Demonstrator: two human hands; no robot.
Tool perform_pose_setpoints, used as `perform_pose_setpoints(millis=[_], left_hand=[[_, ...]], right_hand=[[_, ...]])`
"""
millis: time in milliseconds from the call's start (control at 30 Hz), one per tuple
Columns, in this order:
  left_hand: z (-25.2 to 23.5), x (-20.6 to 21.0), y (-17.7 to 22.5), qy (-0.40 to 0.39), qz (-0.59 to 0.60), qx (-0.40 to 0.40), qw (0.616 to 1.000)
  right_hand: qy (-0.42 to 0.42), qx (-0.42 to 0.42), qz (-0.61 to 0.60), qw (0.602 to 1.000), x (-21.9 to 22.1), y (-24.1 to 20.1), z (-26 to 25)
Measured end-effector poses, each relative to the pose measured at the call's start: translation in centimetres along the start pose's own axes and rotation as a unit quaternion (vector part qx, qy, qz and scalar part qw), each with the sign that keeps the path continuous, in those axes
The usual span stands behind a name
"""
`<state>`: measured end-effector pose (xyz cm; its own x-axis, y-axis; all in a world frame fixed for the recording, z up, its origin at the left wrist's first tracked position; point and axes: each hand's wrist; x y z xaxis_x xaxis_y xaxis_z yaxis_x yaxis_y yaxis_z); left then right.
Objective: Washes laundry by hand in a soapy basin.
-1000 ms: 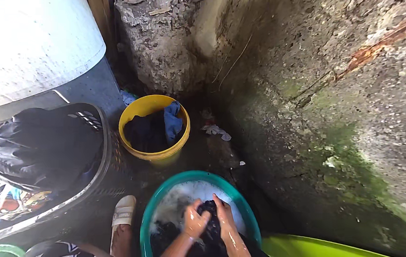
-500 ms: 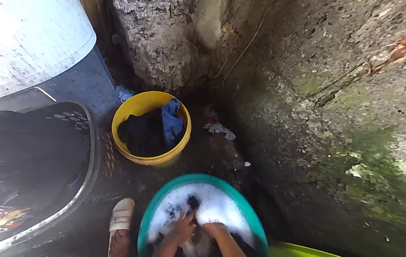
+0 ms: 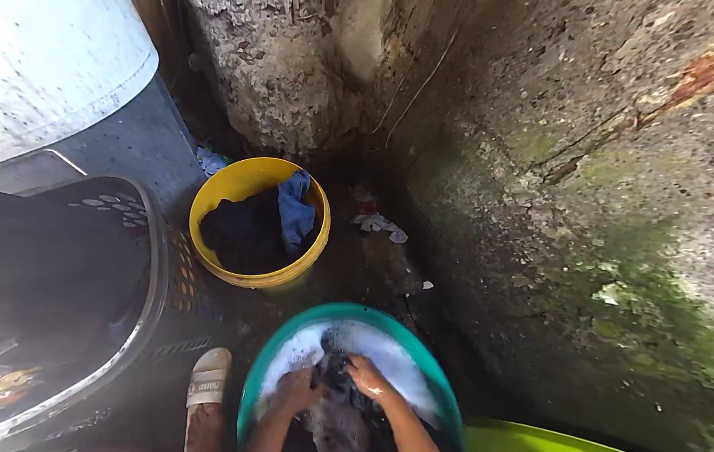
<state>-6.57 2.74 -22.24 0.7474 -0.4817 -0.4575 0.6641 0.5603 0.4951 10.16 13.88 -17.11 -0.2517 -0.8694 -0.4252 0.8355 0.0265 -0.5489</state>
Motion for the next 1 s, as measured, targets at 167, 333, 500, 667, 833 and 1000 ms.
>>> perform_pose_setpoints(millis=[167, 333, 500, 667, 833, 1000], left_hand=[[0.1, -0.3, 1.2, 0.161, 0.208, 0.004, 0.965], [6.0, 1.2, 10.3, 0.346, 0.375, 0.217, 0.832], [9.7, 3.0, 14.2, 0.43, 0.318, 0.298, 0.791], [4.7, -3.2, 11.6, 0.363, 0.46, -0.039, 0.809], [9.6, 0.3, 13.0, 0.353, 0.438, 0.11, 0.819], [5.9, -1.4, 9.5, 0.303, 0.337, 0.112, 0.884]], right_hand=[[0.269, -0.06, -0.445, 0.852, -5.1, -6.0, 9.5], [0.285, -0.062, -0.542, 0.788, 0.7, -3.0, 5.6], [0.199, 0.052, -0.487, 0.849, -4.0, -14.8, 15.5], [0.271, 0.056, -0.459, 0.844, 2.6, -7.1, 7.0], [0.276, -0.006, -0.472, 0.837, 2.6, -5.2, 4.3], [0.214, 0.04, -0.453, 0.864, 0.9, -5.0, 6.6]])
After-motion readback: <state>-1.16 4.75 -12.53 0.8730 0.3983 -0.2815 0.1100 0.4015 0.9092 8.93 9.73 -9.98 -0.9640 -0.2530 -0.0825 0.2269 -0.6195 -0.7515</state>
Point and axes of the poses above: each hand's wrist, its own z-axis away from the middle knuckle, its own x-axis out of the palm, y = z × x, and after that the axes turned 3 degrees about z, right-handed
